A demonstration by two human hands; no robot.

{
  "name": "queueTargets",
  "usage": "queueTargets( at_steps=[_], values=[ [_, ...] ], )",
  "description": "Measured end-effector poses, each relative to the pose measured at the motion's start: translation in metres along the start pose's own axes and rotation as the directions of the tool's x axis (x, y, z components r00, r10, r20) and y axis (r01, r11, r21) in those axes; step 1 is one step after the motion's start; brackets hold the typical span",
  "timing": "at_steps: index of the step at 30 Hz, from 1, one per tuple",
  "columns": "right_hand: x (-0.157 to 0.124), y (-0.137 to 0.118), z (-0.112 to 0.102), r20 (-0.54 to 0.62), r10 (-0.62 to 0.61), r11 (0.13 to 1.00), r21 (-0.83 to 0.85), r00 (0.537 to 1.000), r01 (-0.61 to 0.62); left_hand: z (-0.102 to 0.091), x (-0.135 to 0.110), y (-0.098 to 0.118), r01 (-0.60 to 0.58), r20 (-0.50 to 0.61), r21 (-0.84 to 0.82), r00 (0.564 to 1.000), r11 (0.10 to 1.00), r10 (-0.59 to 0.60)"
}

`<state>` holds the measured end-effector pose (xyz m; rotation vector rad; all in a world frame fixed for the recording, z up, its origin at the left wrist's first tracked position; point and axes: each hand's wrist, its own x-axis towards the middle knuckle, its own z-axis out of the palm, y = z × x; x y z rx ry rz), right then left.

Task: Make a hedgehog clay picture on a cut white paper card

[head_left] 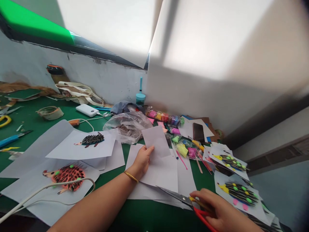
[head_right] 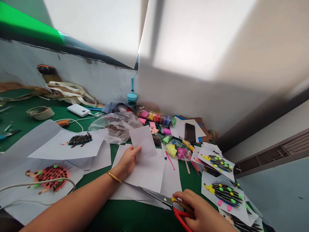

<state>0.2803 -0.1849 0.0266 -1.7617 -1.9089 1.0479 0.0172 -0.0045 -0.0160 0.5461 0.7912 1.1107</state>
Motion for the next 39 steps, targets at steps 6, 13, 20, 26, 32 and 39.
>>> queueTargets(
  at_steps=[6, 13, 20, 26, 32, 39],
  values=[
    [0.011, -0.009, 0.011, -0.008, 0.166, 0.810, 0.572, 0.986, -0.132, 0.017, -0.005, 0.020, -0.082, 0.021, -0.039, 0.996, 0.996, 0.083],
    [0.034, -0.048, 0.041, -0.011, -0.103, 0.430, 0.901, 0.995, 0.054, 0.036, 0.000, 0.061, -0.095, -0.041, -0.186, 0.995, 0.978, 0.089],
    [0.050, -0.079, 0.069, -0.024, -0.271, 0.281, 0.954, 0.962, 0.103, 0.030, 0.002, 0.071, -0.101, -0.080, -0.232, 0.993, 0.967, 0.084],
    [0.054, -0.079, 0.077, 0.001, -0.259, 0.206, 0.977, 0.966, 0.054, 0.025, 0.000, 0.078, -0.112, -0.113, -0.265, 0.990, 0.958, 0.084],
    [0.057, -0.082, 0.074, 0.024, -0.291, 0.187, 0.982, 0.956, 0.033, 0.025, -0.003, 0.079, -0.092, -0.101, -0.270, 0.993, 0.958, 0.067],
    [0.059, -0.079, 0.076, 0.014, -0.306, 0.159, 0.987, 0.952, 0.037, 0.023, -0.004, 0.078, -0.093, -0.111, -0.266, 0.992, 0.960, 0.065]
  ],
)
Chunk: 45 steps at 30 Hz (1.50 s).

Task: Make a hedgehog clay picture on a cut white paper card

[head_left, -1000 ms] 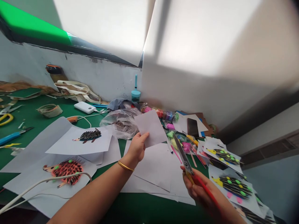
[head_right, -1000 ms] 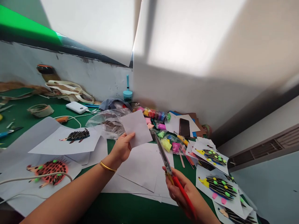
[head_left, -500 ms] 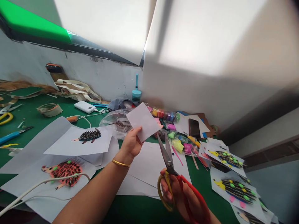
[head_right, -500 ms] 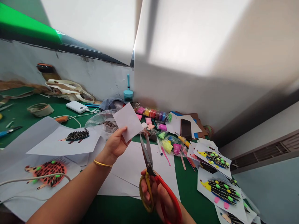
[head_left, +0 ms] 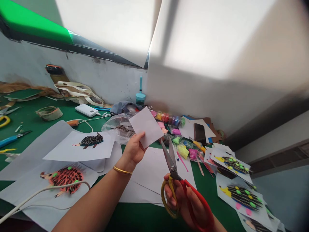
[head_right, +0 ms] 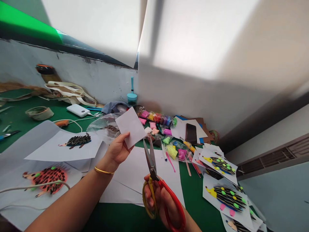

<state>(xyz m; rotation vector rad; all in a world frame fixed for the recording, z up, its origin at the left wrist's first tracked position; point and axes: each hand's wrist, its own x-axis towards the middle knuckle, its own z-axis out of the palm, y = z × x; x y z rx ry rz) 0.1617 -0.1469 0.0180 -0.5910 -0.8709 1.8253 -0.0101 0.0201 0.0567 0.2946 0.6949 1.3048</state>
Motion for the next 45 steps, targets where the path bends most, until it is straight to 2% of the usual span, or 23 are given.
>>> queueTargets(
  at_steps=[10, 16, 23, 32, 35, 39, 45],
  values=[
    [-0.001, 0.000, -0.001, -0.026, 0.000, 1.000, -0.020, 1.000, -0.001, -0.002, -0.002, -0.004, 0.001, 0.034, 0.032, 0.999, 0.999, -0.002],
    [0.000, 0.000, -0.002, -0.007, -0.002, 1.000, 0.009, 1.000, 0.002, -0.004, -0.002, -0.004, 0.015, 0.016, 0.022, 1.000, 1.000, -0.015],
    [0.001, 0.001, -0.002, -0.010, -0.011, 1.000, 0.020, 1.000, 0.011, -0.005, -0.001, -0.005, 0.024, 0.069, 0.009, 0.997, 1.000, -0.025],
    [0.009, -0.002, -0.001, -0.023, -0.034, 0.999, 0.021, 0.999, 0.035, -0.006, -0.005, -0.018, 0.031, 0.142, 0.058, 0.989, 0.998, -0.039],
    [0.012, -0.003, 0.002, -0.008, -0.024, 0.998, 0.063, 1.000, 0.024, -0.009, -0.003, -0.024, 0.016, 0.122, 0.074, 0.992, 0.997, -0.025],
    [0.016, -0.002, 0.007, 0.017, -0.009, 0.992, 0.130, 1.000, 0.007, -0.014, 0.002, -0.033, -0.067, 0.029, 0.104, 0.998, 0.992, 0.064],
    [0.020, -0.002, 0.014, 0.036, 0.012, 0.978, 0.210, 0.999, -0.019, -0.019, 0.008, -0.042, -0.287, 0.156, 0.139, 0.951, 0.948, 0.265]
  ],
)
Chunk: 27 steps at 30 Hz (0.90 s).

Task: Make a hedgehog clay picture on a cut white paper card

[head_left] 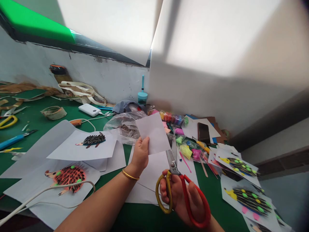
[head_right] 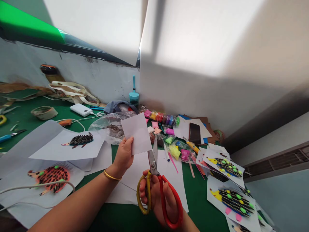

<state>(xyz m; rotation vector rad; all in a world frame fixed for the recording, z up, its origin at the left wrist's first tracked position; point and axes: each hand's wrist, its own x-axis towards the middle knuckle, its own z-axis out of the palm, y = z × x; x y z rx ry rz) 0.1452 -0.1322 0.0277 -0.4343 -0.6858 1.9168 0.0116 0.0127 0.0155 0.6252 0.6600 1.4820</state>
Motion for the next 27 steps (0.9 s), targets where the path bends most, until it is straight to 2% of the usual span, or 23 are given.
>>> queueTargets(
  at_steps=[4, 13, 27],
  values=[
    [0.001, -0.001, -0.002, -0.011, 0.019, 0.999, 0.041, 1.000, -0.018, -0.005, 0.000, -0.004, -0.063, 0.014, 0.034, 0.998, 0.997, 0.063],
    [0.000, -0.003, -0.007, -0.030, 0.012, 0.998, 0.061, 0.999, -0.010, -0.008, 0.000, -0.009, -0.113, -0.007, 0.152, 0.993, 0.982, 0.115],
    [-0.003, 0.003, -0.020, -0.048, 0.009, 0.996, 0.089, 0.999, -0.004, -0.010, -0.001, -0.007, -0.123, -0.016, 0.218, 0.991, 0.968, 0.129]
  ],
)
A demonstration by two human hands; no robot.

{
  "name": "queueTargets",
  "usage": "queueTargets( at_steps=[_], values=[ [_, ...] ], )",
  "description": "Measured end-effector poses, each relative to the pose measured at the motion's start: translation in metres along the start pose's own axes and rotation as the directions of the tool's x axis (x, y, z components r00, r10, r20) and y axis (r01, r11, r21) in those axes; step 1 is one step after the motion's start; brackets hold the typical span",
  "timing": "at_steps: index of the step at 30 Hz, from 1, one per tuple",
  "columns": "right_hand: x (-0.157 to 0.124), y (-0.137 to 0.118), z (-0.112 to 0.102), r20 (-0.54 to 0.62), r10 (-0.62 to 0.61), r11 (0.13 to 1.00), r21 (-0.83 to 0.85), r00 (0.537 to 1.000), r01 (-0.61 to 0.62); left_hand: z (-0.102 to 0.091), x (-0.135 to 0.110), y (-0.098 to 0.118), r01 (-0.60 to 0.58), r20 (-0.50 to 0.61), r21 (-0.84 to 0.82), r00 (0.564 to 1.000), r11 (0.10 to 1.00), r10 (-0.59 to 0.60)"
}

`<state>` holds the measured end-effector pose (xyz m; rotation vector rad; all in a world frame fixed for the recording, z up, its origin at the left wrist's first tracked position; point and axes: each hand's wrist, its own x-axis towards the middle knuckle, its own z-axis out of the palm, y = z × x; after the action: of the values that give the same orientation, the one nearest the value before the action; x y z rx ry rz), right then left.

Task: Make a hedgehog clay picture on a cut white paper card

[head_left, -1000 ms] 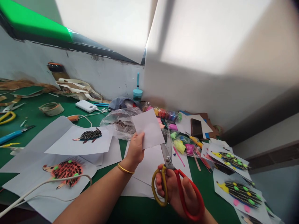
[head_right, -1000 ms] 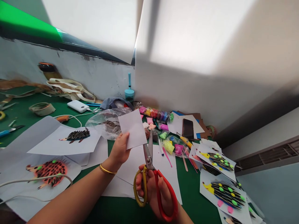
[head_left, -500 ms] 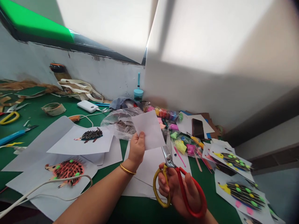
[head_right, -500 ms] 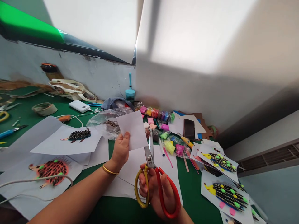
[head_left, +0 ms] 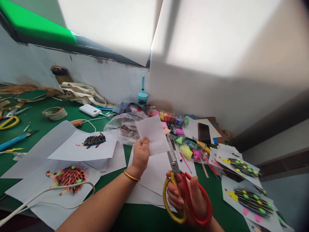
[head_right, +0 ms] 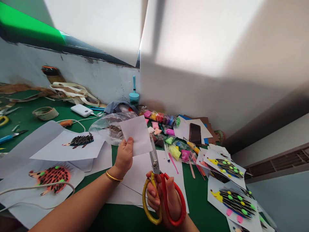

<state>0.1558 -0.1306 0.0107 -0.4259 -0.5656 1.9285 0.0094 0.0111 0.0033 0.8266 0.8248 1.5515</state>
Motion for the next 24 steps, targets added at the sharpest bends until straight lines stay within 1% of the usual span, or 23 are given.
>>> queueTargets(
  at_steps=[4, 8, 10, 13, 16, 20, 24],
  values=[
    [0.001, 0.002, -0.005, 0.010, -0.006, 1.000, -0.021, 1.000, 0.006, -0.002, 0.001, -0.001, 0.001, -0.010, 0.010, 1.000, 1.000, -0.001],
    [0.000, 0.002, -0.003, -0.014, 0.004, 0.999, -0.040, 1.000, -0.004, -0.003, 0.000, -0.003, 0.036, -0.006, -0.022, 0.999, 0.999, -0.036],
    [-0.001, 0.001, 0.000, -0.033, 0.012, 0.999, -0.045, 0.999, -0.014, -0.003, -0.002, -0.004, 0.060, 0.021, -0.025, 0.998, 0.998, -0.060],
    [-0.001, -0.004, 0.005, -0.031, 0.028, 0.997, -0.065, 0.999, -0.030, -0.002, -0.008, -0.007, 0.077, 0.080, 0.014, 0.994, 0.997, -0.078],
    [0.002, -0.008, 0.008, -0.032, 0.016, 0.997, -0.076, 0.999, -0.018, -0.001, -0.013, -0.009, 0.093, 0.113, 0.034, 0.989, 0.995, -0.096],
    [0.004, -0.009, 0.010, -0.062, -0.017, 0.998, -0.063, 0.998, 0.013, 0.001, -0.016, -0.009, 0.099, 0.094, 0.022, 0.990, 0.995, -0.101],
    [0.005, -0.006, 0.006, -0.074, -0.044, 0.997, -0.060, 0.996, 0.039, 0.002, -0.016, -0.009, 0.111, 0.085, 0.001, 0.990, 0.994, -0.110]
  ],
)
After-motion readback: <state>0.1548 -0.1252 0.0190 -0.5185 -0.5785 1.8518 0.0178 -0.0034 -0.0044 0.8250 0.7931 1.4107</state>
